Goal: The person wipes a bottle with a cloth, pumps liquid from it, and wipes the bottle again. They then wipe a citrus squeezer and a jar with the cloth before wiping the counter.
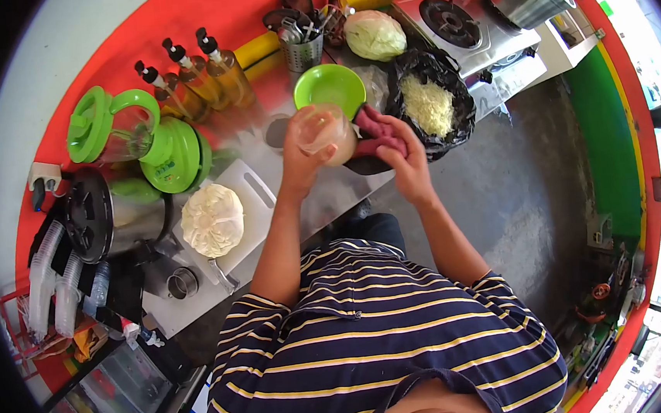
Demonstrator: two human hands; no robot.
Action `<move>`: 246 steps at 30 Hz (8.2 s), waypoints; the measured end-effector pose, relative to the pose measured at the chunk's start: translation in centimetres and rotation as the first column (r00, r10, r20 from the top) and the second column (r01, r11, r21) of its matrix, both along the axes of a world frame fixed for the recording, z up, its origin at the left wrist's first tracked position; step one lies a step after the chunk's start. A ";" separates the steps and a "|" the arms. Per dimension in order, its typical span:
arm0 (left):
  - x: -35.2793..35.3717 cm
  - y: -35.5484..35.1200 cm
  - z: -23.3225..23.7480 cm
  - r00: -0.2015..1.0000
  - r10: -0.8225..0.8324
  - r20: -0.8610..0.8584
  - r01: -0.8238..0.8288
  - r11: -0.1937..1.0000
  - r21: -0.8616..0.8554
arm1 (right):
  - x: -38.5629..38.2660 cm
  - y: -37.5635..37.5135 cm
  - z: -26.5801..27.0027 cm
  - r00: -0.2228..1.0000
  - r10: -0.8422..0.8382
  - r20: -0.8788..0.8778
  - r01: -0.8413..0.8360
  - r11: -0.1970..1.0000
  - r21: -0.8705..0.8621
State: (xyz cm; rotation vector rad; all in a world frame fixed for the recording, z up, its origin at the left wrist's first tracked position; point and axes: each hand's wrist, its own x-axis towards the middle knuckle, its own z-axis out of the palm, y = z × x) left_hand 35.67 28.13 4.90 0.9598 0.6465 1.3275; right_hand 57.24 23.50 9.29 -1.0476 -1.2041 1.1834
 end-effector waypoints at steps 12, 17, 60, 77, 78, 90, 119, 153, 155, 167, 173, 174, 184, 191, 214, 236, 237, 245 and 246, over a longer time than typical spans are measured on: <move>-1.0 -1.6 5.5 0.895 0.077 -0.439 -0.015 0.989 0.144 | -4.7 7.2 3.0 0.931 0.125 -0.343 -0.254 0.896 -0.364; -2.9 -0.7 8.3 0.721 0.300 -0.625 -0.150 0.948 0.282 | -7.2 5.6 5.7 0.907 0.138 0.398 -0.160 0.987 0.022; -3.0 -1.8 7.5 0.956 0.100 -0.276 -0.043 0.978 0.205 | -5.4 4.5 5.2 0.743 0.214 -0.634 -0.484 0.826 -0.288; -1.1 -0.9 8.3 0.745 0.534 -0.400 -0.303 0.805 0.510 | -7.7 5.2 6.3 0.839 0.018 -0.543 -0.144 0.971 -0.191; -1.9 -0.7 8.1 0.838 0.420 -0.349 -0.240 0.858 0.454 | -6.6 5.7 6.2 0.875 0.076 -0.477 -0.232 0.933 -0.276; -0.3 -1.7 10.1 0.890 0.365 -0.272 -0.239 0.883 0.404 | -9.3 5.6 7.9 0.713 0.029 -0.700 -0.280 0.928 -0.246; -1.9 -2.5 7.6 0.758 0.501 -0.418 -0.286 0.831 0.477 | -11.1 1.2 10.6 0.551 -0.338 0.763 -0.249 0.806 0.537; -0.7 -4.2 7.4 0.662 0.537 -0.524 -0.372 0.841 0.392 | -8.2 3.2 4.4 0.722 0.087 -0.687 -0.428 0.836 -0.344; -0.5 -4.4 6.8 0.689 0.459 -0.561 -0.247 0.876 0.415 | -6.5 4.9 3.7 0.659 0.118 -0.743 -0.497 0.810 -0.313; -1.9 -1.0 7.0 0.922 0.295 -0.251 -0.235 0.941 0.244 | -9.4 6.3 1.1 0.728 0.023 -0.685 -0.315 0.899 -0.304; -1.6 -1.8 7.3 0.749 0.545 -0.377 -0.400 0.825 0.399 | -11.9 4.3 -0.1 0.789 -0.002 -0.614 -0.147 0.970 -0.192; -1.8 -1.7 7.3 0.747 0.547 -0.378 -0.401 0.824 0.400 | -11.2 4.4 0.4 0.776 -0.008 -0.631 -0.180 0.956 -0.233; -1.9 -1.3 6.6 0.746 0.579 -0.328 -0.411 0.788 0.458 | -10.9 8.1 2.6 0.647 0.104 -0.756 -0.464 0.840 -0.281; -2.7 -1.1 7.5 0.704 0.621 -0.345 -0.501 0.779 0.378 | -12.5 4.8 2.8 0.941 0.242 -0.238 -0.216 0.968 0.129; -2.9 -3.0 5.1 0.769 0.539 -0.343 -0.309 0.784 0.539 | -11.2 7.7 0.7 0.140 0.262 -0.955 -0.718 0.691 0.085; -2.5 -3.5 -3.3 0.792 0.395 -0.466 -0.275 0.911 0.306 | -3.8 1.1 -6.6 0.868 0.031 0.495 0.080 0.976 -0.202; -2.4 -3.6 -3.7 0.789 0.391 -0.475 -0.266 0.913 0.310 | -3.8 0.8 -7.2 0.819 0.006 0.573 0.085 0.988 -0.132; -3.2 -4.0 -4.5 0.736 0.364 -0.571 -0.214 0.925 0.313 | -3.1 0.5 -6.8 0.650 0.285 0.704 -0.179 0.958 -0.223; -3.2 -4.1 -4.0 0.741 0.352 -0.572 -0.219 0.931 0.291 | -3.3 0.5 -6.1 0.674 0.237 0.700 -0.198 0.970 -0.138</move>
